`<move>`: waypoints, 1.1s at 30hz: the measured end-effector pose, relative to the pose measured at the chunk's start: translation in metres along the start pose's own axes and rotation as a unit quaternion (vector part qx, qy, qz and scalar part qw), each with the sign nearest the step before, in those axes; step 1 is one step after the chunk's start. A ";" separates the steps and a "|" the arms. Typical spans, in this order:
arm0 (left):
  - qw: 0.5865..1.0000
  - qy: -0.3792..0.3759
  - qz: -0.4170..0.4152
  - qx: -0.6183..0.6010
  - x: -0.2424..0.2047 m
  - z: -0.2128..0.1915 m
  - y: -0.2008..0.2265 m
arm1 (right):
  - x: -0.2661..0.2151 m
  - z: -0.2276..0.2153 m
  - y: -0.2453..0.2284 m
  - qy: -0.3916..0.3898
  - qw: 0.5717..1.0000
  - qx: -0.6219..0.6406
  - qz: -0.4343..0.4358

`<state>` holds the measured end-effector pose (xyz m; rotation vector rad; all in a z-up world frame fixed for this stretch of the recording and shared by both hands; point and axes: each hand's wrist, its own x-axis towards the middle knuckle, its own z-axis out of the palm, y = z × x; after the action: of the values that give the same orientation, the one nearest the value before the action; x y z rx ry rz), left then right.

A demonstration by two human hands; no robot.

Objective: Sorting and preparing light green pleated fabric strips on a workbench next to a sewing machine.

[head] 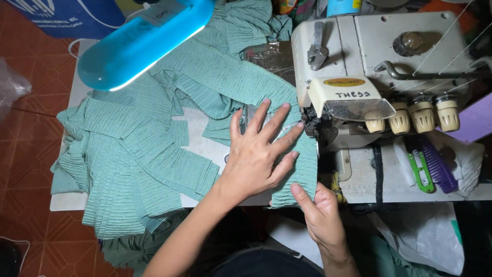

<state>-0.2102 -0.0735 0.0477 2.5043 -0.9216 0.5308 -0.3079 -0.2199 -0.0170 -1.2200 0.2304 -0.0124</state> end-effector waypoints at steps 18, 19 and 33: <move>0.999 -0.035 0.001 0.023 0.034 0.004 -0.036 | -0.035 0.010 -0.002 0.065 0.997 -0.032 -0.014; 0.999 -0.040 -0.002 0.030 0.037 0.006 -0.040 | -0.037 0.011 -0.003 0.076 0.997 -0.027 -0.008; 0.997 -0.029 -0.056 0.045 0.076 0.028 -0.096 | -0.059 0.014 0.011 0.164 0.936 -0.270 -0.155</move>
<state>-0.0856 -0.0605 0.0368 2.6466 -0.7894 0.4769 -0.3647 -0.1953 -0.0133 -1.7954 0.3427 -0.4561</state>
